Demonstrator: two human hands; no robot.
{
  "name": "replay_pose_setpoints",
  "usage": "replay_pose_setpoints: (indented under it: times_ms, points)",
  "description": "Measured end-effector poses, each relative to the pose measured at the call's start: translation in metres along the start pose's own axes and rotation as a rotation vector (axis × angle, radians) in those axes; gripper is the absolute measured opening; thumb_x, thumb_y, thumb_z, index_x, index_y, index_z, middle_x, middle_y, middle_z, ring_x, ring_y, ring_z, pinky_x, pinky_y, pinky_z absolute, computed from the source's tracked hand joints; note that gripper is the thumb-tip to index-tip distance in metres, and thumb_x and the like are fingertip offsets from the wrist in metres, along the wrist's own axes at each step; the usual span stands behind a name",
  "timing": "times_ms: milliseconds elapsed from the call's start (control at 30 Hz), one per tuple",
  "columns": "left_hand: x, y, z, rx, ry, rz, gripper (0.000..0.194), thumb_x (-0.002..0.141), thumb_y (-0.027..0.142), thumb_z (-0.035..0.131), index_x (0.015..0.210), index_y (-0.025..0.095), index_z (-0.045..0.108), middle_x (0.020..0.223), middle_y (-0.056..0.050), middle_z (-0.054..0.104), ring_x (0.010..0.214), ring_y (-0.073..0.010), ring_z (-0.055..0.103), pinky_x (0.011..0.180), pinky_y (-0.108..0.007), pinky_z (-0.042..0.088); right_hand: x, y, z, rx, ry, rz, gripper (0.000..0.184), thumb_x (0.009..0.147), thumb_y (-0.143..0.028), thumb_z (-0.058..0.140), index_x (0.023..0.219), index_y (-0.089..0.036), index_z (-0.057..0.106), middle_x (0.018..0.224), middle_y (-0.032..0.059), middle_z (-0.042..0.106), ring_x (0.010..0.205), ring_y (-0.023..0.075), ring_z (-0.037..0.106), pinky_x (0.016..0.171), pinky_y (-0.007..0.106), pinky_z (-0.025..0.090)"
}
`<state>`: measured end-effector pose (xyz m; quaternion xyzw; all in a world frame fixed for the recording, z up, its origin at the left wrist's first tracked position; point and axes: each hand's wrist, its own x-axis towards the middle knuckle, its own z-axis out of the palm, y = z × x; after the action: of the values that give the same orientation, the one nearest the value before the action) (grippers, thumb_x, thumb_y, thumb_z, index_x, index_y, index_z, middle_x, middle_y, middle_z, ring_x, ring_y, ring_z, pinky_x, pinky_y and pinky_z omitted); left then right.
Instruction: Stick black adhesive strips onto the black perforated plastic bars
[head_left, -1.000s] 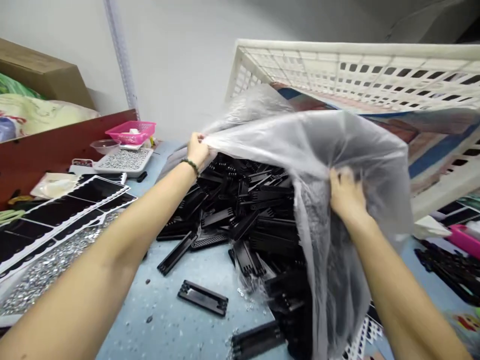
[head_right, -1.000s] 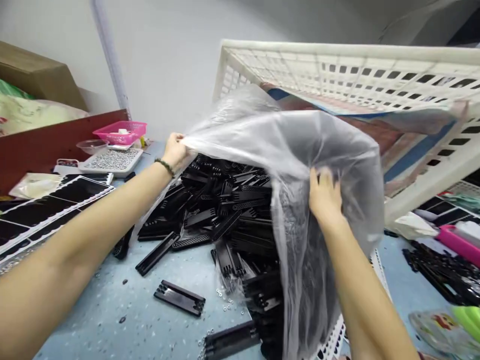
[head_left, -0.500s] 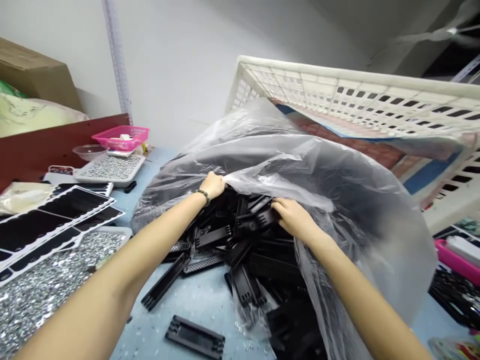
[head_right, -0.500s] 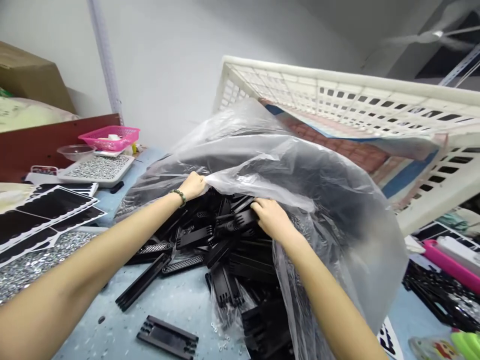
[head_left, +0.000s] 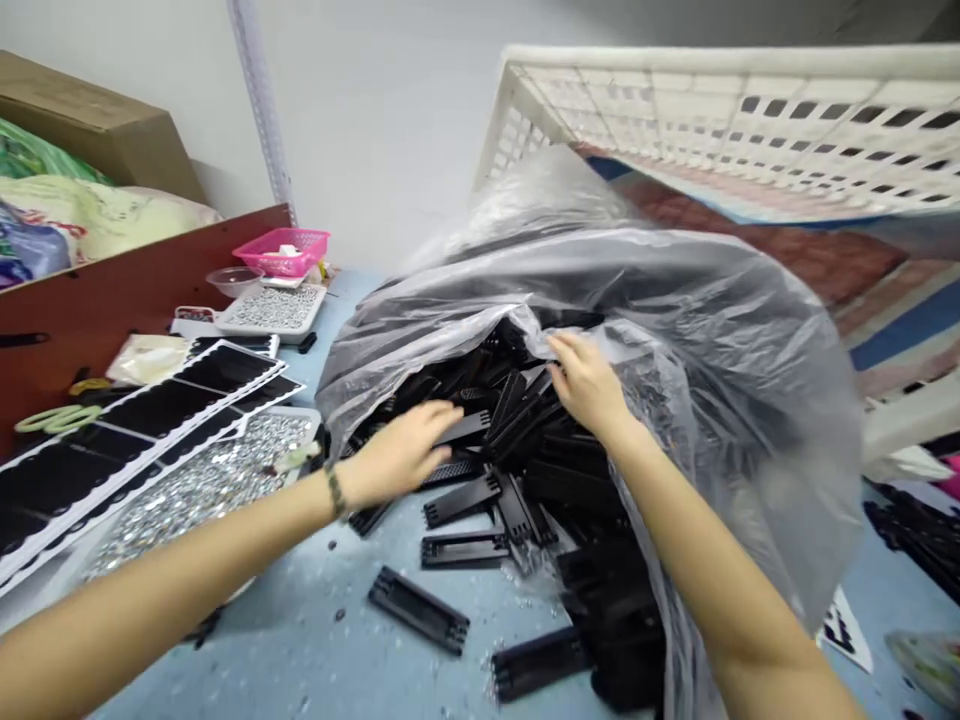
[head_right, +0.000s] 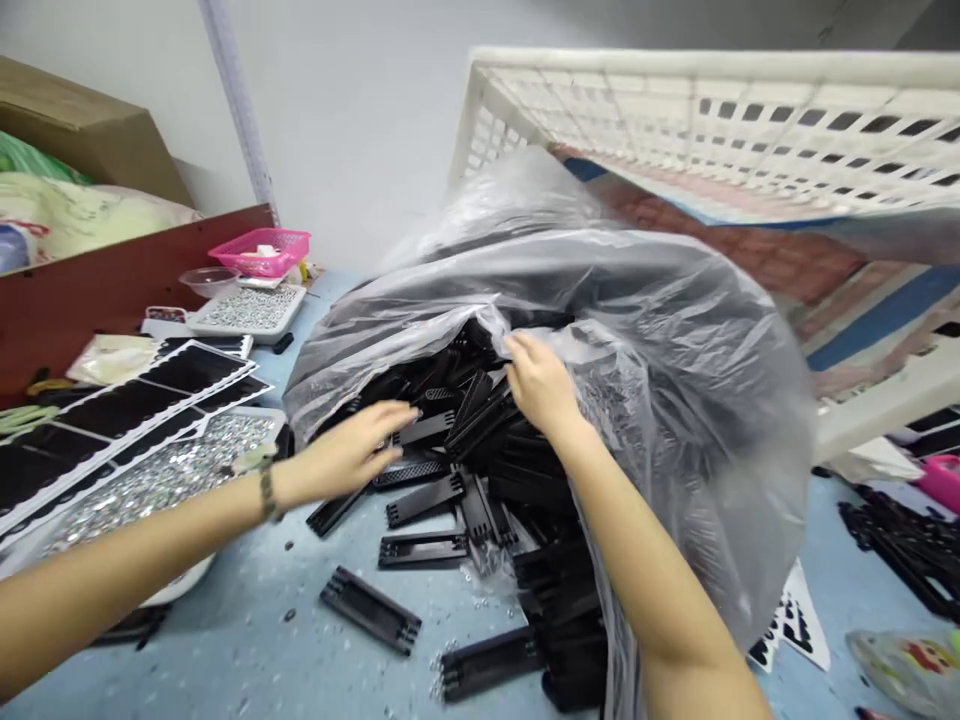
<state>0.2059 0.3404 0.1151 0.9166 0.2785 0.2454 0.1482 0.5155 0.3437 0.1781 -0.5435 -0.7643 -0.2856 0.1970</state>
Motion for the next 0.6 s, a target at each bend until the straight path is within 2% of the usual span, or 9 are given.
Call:
replay_pose_setpoints:
  times_ms: [67,133,233,300,400,500,600]
  points:
    - [-0.069,0.011,0.013,0.023,-0.164,0.018,0.049,0.089,0.026,0.049,0.138,0.021,0.043,0.140,-0.010,0.045,0.127,-0.0237,0.047,0.106,-0.039,0.043,-0.039,-0.039,-0.005,0.130,-0.044,-0.136,0.034,0.093,-0.020,0.046,0.125,-0.013,0.054,0.121,0.0124,0.060,0.109,0.0227,0.058,0.094,0.037,0.049]
    - [-0.133,0.021,0.022,0.046,-0.247,-0.006,0.051,0.090,0.026,0.049,0.140,0.024,0.041,0.143,-0.009,0.042,0.128,-0.0251,0.045,0.106,-0.041,0.043,-0.080,-0.068,-0.014,0.216,-0.076,-0.189,0.031,0.092,-0.020,0.048,0.122,-0.015,0.056,0.114,0.0106,0.064,0.101,0.0227,0.061,0.089,0.038,0.051]
    - [-0.201,0.029,0.027,0.058,-0.319,-0.064,0.051,0.093,0.027,0.045,0.143,0.026,0.035,0.148,-0.009,0.034,0.133,-0.0248,0.040,0.108,-0.043,0.041,-0.146,-0.092,-0.033,0.335,-0.042,-0.066,0.032,0.090,-0.017,0.052,0.121,-0.017,0.056,0.111,0.0108,0.065,0.100,0.0228,0.062,0.088,0.039,0.051]
    - [-0.226,0.032,0.027,0.060,-0.326,-0.104,0.051,0.093,0.028,0.044,0.143,0.024,0.034,0.149,-0.010,0.032,0.134,-0.0240,0.038,0.109,-0.042,0.040,-0.194,-0.104,-0.048,0.399,0.010,0.102,0.034,0.088,-0.014,0.053,0.122,-0.018,0.056,0.110,0.0105,0.065,0.099,0.0218,0.062,0.087,0.038,0.052]
    - [-0.241,0.044,0.029,0.061,-0.280,-0.108,0.051,0.093,0.029,0.045,0.142,0.022,0.035,0.150,-0.011,0.030,0.136,-0.0238,0.036,0.109,-0.041,0.039,-0.275,-0.138,-0.073,0.488,0.085,0.390,0.033,0.086,-0.012,0.053,0.118,-0.021,0.057,0.104,0.0083,0.065,0.096,0.0215,0.062,0.085,0.040,0.052]
    - [-0.255,0.073,0.041,0.043,-0.241,-0.007,0.052,0.093,0.028,0.047,0.142,0.020,0.033,0.149,-0.012,0.032,0.136,-0.0228,0.035,0.110,-0.039,0.038,-0.357,-0.201,-0.092,0.548,0.067,0.636,0.026,0.087,-0.016,0.051,0.110,-0.024,0.057,0.099,0.0074,0.064,0.093,0.0229,0.062,0.084,0.042,0.052]
    - [-0.284,0.104,0.065,0.115,-0.285,0.128,0.059,0.090,0.033,0.052,0.144,0.018,0.032,0.146,-0.013,0.037,0.134,-0.0271,0.036,0.111,-0.046,0.033,-0.433,-0.282,-0.100,0.632,-0.113,0.825,0.019,0.089,-0.024,0.048,0.107,-0.023,0.055,0.096,0.0074,0.063,0.089,0.0216,0.062,0.078,0.039,0.054]
